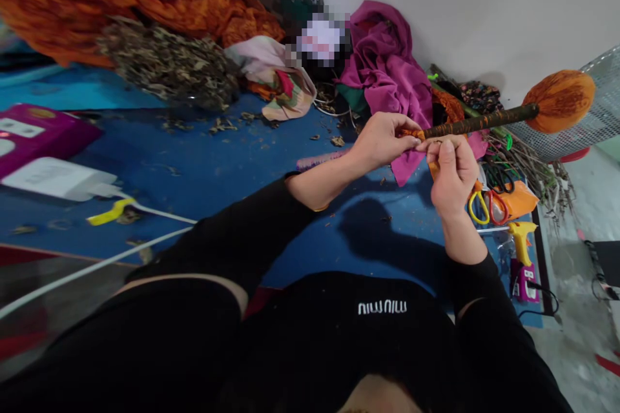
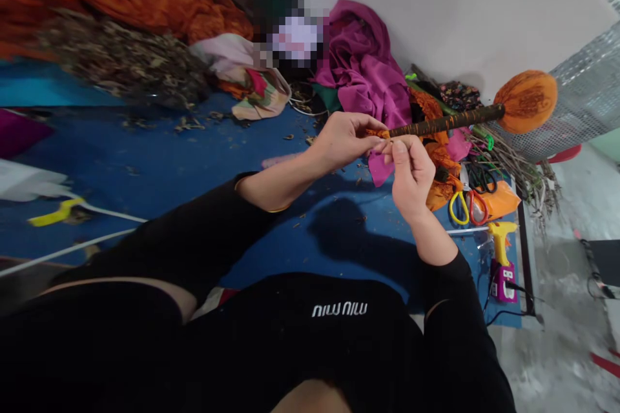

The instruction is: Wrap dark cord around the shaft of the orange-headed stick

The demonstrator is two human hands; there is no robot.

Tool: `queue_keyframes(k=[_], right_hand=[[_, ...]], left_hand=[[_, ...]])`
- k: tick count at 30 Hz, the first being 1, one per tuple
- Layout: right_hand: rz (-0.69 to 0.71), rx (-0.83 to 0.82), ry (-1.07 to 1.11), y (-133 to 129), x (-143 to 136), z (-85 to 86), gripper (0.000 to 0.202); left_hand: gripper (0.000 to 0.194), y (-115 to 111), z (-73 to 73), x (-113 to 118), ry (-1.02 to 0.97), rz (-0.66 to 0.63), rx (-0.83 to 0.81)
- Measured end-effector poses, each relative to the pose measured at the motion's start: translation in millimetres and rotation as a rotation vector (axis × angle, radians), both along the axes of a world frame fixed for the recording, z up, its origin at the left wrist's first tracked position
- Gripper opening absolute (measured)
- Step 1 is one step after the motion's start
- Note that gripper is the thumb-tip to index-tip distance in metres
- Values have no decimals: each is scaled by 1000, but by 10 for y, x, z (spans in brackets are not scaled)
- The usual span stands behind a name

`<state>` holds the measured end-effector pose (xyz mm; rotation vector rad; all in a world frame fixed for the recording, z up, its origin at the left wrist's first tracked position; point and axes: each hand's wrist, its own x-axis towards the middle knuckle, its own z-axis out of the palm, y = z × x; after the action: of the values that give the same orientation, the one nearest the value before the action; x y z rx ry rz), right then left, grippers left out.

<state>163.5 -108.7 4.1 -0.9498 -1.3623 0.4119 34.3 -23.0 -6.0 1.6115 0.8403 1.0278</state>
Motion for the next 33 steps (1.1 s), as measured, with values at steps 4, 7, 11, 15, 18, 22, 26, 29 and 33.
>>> queue_keyframes(k=[4,7,11,15,18,22,26,29,33], right_hand=[[-137,142,-354,-28,178,123,30],[-230,104,-532,-50,306,197,32],[-91,35,-512,-32,361,198,37],[49,35,-402,44,336,127,34],[79,36,-321,117,341,90,36],[94,58,-302,186,374,82,35],[111,32,-307,229,397,63,34],[128,-13,-290,256,406,30,37],[108,-122,-292,275,420,10,44]], left_hand=[[23,11,22,-28,18,-22,-33],[21,1,27,-36,28,-32,-74],[19,-14,31,-37,44,-62,-116],[15,-44,47,-26,45,-84,-119],[16,-63,28,-3,49,-89,-113],[18,-63,-49,20,115,-87,-82],[25,-61,-115,16,169,-57,44],[30,-74,-133,12,196,-76,78],[29,-121,-106,7,227,-71,126]])
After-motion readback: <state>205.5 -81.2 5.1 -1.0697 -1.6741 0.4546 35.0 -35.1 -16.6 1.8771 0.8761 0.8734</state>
